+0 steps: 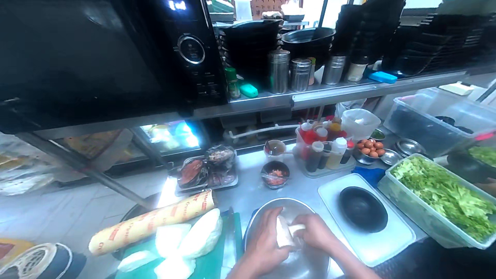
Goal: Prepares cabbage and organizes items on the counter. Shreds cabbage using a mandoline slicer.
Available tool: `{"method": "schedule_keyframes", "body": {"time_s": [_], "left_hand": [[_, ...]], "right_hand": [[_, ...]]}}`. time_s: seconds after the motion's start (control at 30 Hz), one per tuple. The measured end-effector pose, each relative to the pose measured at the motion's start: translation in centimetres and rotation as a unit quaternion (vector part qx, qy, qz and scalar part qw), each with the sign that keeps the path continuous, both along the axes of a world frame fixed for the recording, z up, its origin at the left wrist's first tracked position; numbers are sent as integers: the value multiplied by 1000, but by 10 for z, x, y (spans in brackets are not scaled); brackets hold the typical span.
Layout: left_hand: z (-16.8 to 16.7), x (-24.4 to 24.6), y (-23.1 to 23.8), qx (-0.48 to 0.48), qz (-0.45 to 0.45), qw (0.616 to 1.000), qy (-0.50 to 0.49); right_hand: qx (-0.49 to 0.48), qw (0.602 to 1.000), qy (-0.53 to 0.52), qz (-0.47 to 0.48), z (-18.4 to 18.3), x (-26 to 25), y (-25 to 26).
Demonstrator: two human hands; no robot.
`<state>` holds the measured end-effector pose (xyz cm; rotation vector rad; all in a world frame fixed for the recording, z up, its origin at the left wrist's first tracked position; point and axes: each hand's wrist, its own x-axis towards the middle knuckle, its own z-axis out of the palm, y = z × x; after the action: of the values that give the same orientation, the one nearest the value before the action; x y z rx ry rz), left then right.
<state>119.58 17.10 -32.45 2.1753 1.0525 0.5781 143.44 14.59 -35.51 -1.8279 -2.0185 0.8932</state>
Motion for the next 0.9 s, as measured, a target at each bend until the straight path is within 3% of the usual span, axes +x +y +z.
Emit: {"method": "schedule_keyframes", "body": {"time_s": [0.1,0.23,0.27,0.4,0.47,0.63,0.8,0.9], "left_hand": [[-2,-2,-4,-8,2,1000,-2],[-5,-7,-8,-6,1,1000,-7],[-4,-8,-10,-6,3,1000,-8],[-6,-9,-13,-6,11,1000,-16],[-6,-8,-13,-11,9,1000,-18],[-5,-9,-13,-10,4,1000,-13],[-11,-12,-14,-9,17,999,-26],[-8,-8,-11,-9,17,1000,-16]], "right_hand": [[34,999,11,8,23,-8,-3],[-62,998,-27,9,-52,8,-8],[-69,997,-25,5,-52,9,-10],[0,999,30,22,12,-3,-8],[7,999,39,32,16,-3,-2],[-74,996,42,15,-62,32,-2],[-55,980,191,5,-1,41,4],[-32,981,182,62,27,27,10]]}}
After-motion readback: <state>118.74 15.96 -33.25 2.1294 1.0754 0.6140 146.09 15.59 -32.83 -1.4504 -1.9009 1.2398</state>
